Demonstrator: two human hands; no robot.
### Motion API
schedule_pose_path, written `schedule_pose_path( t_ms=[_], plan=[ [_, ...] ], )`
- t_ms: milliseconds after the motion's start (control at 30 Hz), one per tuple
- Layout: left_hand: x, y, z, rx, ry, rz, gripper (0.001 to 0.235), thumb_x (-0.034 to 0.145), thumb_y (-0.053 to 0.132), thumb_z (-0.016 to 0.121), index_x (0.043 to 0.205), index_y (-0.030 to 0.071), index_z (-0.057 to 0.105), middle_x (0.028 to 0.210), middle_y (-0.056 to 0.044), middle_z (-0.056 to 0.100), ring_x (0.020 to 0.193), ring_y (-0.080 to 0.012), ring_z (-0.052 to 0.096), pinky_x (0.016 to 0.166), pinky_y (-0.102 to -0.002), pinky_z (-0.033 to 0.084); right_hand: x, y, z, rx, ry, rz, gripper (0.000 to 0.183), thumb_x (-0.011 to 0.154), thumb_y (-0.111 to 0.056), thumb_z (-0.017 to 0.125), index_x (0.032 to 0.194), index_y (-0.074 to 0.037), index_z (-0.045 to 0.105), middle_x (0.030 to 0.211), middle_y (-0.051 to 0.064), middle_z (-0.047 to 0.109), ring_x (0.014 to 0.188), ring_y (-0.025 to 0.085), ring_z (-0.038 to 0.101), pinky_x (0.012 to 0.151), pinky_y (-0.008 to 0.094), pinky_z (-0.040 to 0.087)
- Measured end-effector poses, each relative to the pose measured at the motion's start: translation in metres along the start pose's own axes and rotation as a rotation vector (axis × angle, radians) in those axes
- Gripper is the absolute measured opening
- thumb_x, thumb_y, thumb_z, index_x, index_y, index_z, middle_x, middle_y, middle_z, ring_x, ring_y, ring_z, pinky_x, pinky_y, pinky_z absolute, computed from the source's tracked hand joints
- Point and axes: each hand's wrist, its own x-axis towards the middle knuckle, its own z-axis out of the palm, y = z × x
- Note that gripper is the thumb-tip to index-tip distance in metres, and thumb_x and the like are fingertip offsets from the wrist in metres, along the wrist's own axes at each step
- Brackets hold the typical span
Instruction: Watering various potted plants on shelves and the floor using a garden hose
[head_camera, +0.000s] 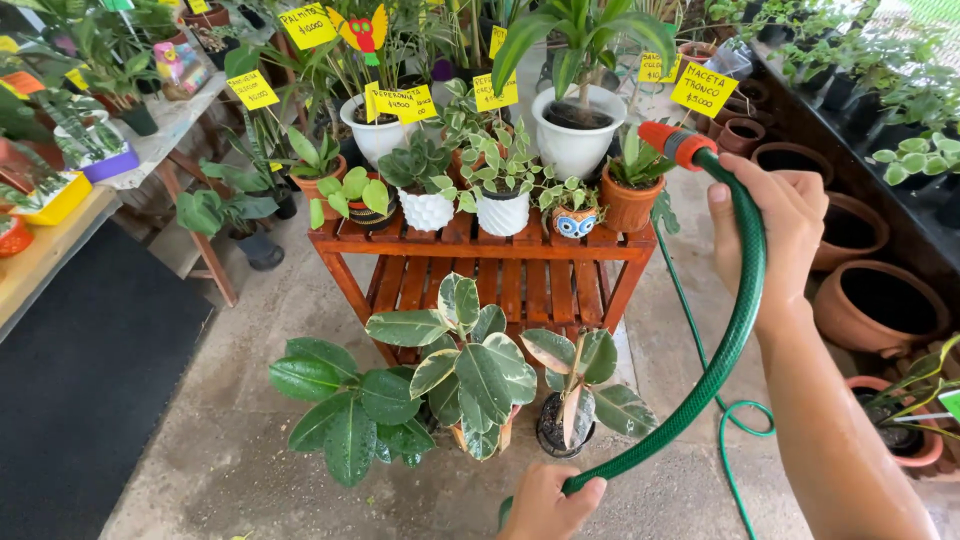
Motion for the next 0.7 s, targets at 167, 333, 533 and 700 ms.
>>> schedule_pose_path(
  t_ms=[167, 333, 533, 700],
  plan=[
    [0.017, 0.01, 0.012, -0.036, 0.061, -0.014, 0.065, 0.098, 0.067, 0.05, 0.056, 0.021, 0.032, 0.052, 0.003, 0.019, 0.048, -0.0106, 0.02, 0.055, -0.036, 0.014, 0.018, 0.025, 0.008, 0.002, -0.041, -0.078, 0.023, 0.114, -0.018, 0.068, 0.13, -0.004, 0.077, 0.102, 0.01, 0.071, 0.099, 0.032, 0.052, 0.091, 0.046, 0.038],
    [0.028, 0.03, 0.015, -0.051, 0.154, 0.055, 0.064, 0.101, 0.061, 0.051, 0.053, 0.021, 0.038, 0.046, 0.004, 0.024, 0.042, -0.0107, 0.02, 0.05, -0.033, 0.015, 0.042, 0.05, 0.022, -0.079, 0.006, -0.2, 0.024, 0.117, -0.019, 0.072, 0.132, -0.002, 0.079, 0.097, 0.011, 0.072, 0.1, 0.032, 0.05, 0.083, 0.046, 0.034],
    [0.04, 0.071, 0.007, 0.009, 0.238, 0.128, 0.065, 0.096, 0.07, 0.042, 0.053, 0.022, 0.035, 0.046, 0.006, 0.024, 0.043, -0.0095, 0.021, 0.049, -0.032, 0.014, 0.1, 0.051, 0.021, 0.094, -0.071, -0.343, 0.02, 0.112, -0.001, 0.071, 0.13, 0.003, 0.079, 0.09, 0.013, 0.073, 0.077, 0.025, 0.051, 0.091, 0.04, 0.037],
    [0.049, 0.096, 0.0, 0.002, 0.311, 0.226, 0.065, 0.098, 0.067, 0.041, 0.051, 0.021, 0.04, 0.043, 0.007, 0.032, 0.041, -0.0091, 0.028, 0.047, -0.031, 0.019, 0.128, 0.071, 0.01, -0.166, 0.013, -0.364, 0.023, 0.116, -0.015, 0.082, 0.138, -0.014, 0.087, 0.1, 0.007, 0.072, 0.106, 0.033, 0.055, 0.099, 0.046, 0.038]
  ],
)
